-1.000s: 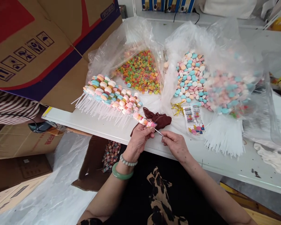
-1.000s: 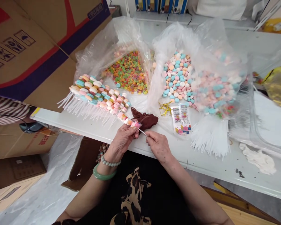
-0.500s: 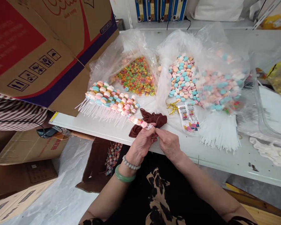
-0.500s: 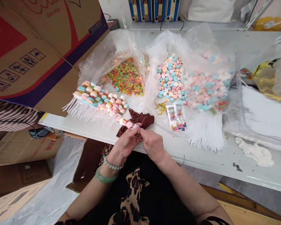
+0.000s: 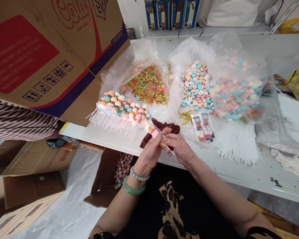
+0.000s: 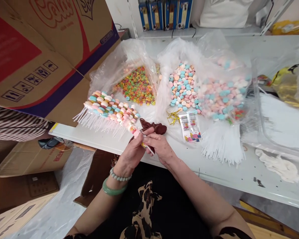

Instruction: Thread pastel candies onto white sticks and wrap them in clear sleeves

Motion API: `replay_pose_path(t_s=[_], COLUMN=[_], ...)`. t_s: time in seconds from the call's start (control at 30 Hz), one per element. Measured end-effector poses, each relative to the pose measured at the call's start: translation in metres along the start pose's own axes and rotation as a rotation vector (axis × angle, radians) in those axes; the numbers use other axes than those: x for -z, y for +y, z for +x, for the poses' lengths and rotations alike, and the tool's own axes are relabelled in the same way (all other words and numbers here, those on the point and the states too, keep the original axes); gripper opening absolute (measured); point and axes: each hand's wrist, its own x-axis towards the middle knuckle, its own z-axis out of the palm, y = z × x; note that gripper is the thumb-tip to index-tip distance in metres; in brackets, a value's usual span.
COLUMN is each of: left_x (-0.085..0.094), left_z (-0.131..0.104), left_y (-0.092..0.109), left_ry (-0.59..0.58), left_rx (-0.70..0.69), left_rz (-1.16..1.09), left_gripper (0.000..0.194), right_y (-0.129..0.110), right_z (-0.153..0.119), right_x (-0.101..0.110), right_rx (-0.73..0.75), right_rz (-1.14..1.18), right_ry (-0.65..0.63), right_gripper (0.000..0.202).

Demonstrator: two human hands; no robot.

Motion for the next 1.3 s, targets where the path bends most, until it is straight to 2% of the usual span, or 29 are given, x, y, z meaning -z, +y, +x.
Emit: replay_pose_path(t_s=[0.1,0.17,0.23,0.33,0.4,0.47,0.53,0.6,0.7,0.77,0.8,0.83,0.9,0.93,1.03,1.07,1.13,1.2,1.27,1.3], left_x=[0.006,0.012,0.018,0.022,0.021,0.016,0.013,0.013,0.02,0.027,0.03,0.031,0.031,0.029,0.021,0.018,0.016,0.017,0.021,0.023], left_z=[-0.002,-0.001,0.001,0.008,0.011,0.012,0.01,0.006,0.001,-0.001,-0.001,-0.001,0.001,0.002,0.006,0.007,0.009,0.009,0.009,0.009], left_y=[0.004,0.007,0.01,0.011,0.007,0.0,-0.005,-0.004,0.008,0.017,0.02,0.021,0.018,0.014,-0.002,-0.008,-0.017,-0.023,-0.026,-0.026], left_ry=[-0.111,-0.119,-0.069,0.095,0.194,0.242,0.235,0.163,-0.065,-0.195,-0.215,-0.198,-0.122,-0.109,-0.189,-0.182,-0.027,0.197,0.353,0.4], left_rx=[0.056,0.094,0.09,-0.011,-0.046,-0.017,0.061,0.118,0.065,0.022,0.008,-0.011,-0.057,-0.055,0.113,0.153,0.08,-0.152,-0.353,-0.409], left_rz=[-0.012,-0.051,-0.094,-0.127,-0.131,-0.138,-0.14,-0.115,0.062,0.226,0.292,0.339,0.379,0.382,0.358,0.36,0.422,0.497,0.533,0.538], left_gripper=[0.032,0.031,0.033,0.031,0.029,0.029,0.028,0.03,0.031,0.024,0.018,0.014,0.022,0.029,0.038,0.038,0.032,0.019,0.01,0.01], right_y=[0.014,0.019,0.018,0.01,0.008,0.01,0.014,0.017,0.019,0.016,0.013,0.009,-0.002,-0.006,-0.013,-0.011,-0.006,0.0,0.0,-0.002], right_z=[0.002,-0.002,-0.008,-0.014,-0.013,-0.007,0.001,0.006,0.004,-0.003,-0.007,-0.01,-0.013,-0.012,0.0,0.006,0.016,0.022,0.023,0.023], right_x=[-0.008,-0.012,-0.015,-0.021,-0.024,-0.024,-0.021,-0.014,-0.002,0.005,0.007,0.009,0.009,0.009,0.005,0.003,0.002,0.004,0.014,0.023], right_rx=[-0.207,-0.226,-0.065,0.395,0.625,0.679,0.567,0.401,0.124,-0.043,-0.07,-0.034,0.134,0.206,0.212,0.198,0.224,0.272,0.271,0.269], right_rz=[0.203,0.156,-0.091,-0.735,-1.123,-1.28,-1.112,-0.841,-0.388,-0.14,-0.09,-0.118,-0.25,-0.286,-0.146,-0.06,0.082,0.133,0.039,-0.07], right_ry=[-0.209,-0.236,-0.073,0.257,0.345,0.341,0.327,0.272,0.075,-0.024,-0.006,0.071,0.282,0.342,0.292,0.292,0.412,0.516,0.483,0.462], right_gripper=[0.042,0.044,0.04,0.024,0.018,0.019,0.026,0.037,0.043,0.036,0.032,0.027,0.017,0.017,0.027,0.025,0.021,0.022,0.022,0.02])
